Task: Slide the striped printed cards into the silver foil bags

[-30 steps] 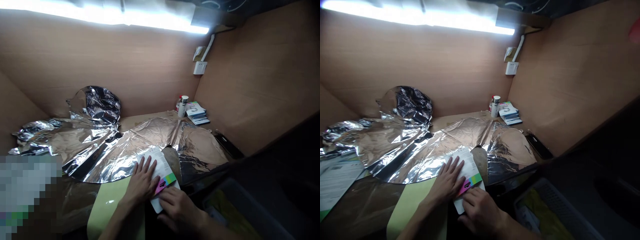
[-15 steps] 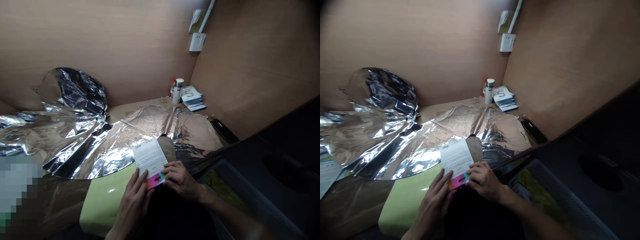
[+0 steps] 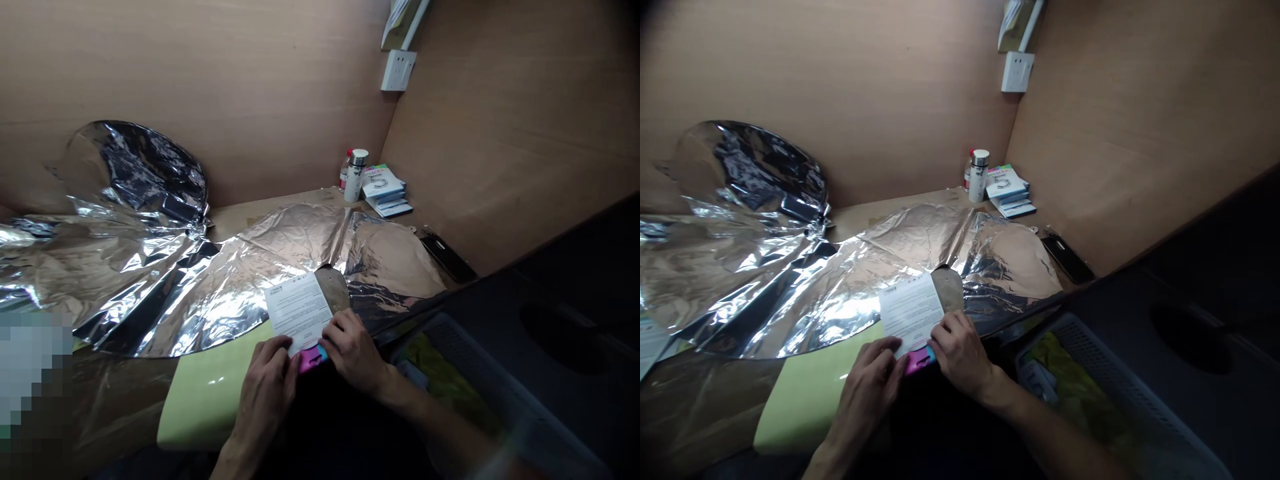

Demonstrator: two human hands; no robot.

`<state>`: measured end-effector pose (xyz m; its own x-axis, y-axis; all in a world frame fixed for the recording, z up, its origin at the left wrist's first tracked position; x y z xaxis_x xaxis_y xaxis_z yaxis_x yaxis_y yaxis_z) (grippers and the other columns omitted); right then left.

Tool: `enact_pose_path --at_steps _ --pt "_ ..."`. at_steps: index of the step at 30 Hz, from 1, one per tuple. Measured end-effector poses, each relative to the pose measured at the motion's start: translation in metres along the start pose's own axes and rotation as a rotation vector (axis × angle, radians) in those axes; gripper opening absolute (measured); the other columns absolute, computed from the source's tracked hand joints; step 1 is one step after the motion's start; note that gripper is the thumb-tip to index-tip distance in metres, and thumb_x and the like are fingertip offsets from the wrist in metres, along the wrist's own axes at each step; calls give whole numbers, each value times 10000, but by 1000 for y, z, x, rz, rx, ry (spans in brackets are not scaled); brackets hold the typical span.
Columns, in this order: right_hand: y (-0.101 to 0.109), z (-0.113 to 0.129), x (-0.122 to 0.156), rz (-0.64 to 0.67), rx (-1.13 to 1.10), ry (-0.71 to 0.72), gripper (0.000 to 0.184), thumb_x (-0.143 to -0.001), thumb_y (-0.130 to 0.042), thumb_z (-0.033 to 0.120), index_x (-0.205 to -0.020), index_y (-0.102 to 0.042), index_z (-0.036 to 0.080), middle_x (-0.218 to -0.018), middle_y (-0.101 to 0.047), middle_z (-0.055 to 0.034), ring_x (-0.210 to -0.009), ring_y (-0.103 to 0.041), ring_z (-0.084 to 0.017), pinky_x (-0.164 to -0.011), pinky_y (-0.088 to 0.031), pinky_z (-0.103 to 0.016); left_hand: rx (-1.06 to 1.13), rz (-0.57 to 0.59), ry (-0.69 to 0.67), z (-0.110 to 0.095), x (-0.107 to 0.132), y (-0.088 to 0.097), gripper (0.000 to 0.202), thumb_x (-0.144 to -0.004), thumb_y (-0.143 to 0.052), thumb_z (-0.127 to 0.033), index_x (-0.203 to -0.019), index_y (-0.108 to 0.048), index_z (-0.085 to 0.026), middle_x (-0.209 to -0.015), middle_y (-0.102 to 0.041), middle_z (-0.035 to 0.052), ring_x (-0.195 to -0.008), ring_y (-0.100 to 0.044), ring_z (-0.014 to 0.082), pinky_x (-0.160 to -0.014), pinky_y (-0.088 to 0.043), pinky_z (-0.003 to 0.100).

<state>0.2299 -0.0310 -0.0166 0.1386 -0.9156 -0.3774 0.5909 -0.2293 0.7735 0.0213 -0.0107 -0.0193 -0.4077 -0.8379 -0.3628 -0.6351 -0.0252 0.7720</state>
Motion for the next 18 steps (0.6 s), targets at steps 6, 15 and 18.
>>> enact_pose_path --at_steps 6,15,18 --pt "-5 20 28 24 118 220 315 -1019 -595 246 -1319 -648 168 -1299 -682 -124 -1235 -563 -307 -1019 -392 -488 -124 -5 9 -1 -9 -13 151 -1038 -540 -263 -906 -598 -218 -1100 -664 86 -973 -598 270 -867 -576 456" --pt "5 -9 -17 77 256 127 295 -1028 -561 171 -1293 -685 209 -1324 -705 -103 -1289 -571 -301 -1072 -339 -495 -125 1 51 38 -30 51 255 -1049 -466 -177 -1213 -653 -229 -1271 -717 79 -1216 -631 261 -1021 -562 451" --pt "2 5 -29 26 169 139 331 -1000 -540 111 -1284 -682 204 -1248 -697 -117 -1199 -587 -293 -1020 -375 -471 -286 -26 -20 80 -3 88 311 -1048 -519 -327 -1311 -657 -235 -1447 -655 79 -1459 -470 323 -1179 -440 570"
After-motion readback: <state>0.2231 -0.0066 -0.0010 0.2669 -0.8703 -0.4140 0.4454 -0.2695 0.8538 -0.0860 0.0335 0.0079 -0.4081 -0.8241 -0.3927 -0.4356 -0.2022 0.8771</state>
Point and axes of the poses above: each hand's wrist, its own x-axis away from the middle knuckle, its own y-axis out of the back of the hand, z = x × y, the point moved 2 cm from there along -x, towards the middle knuckle
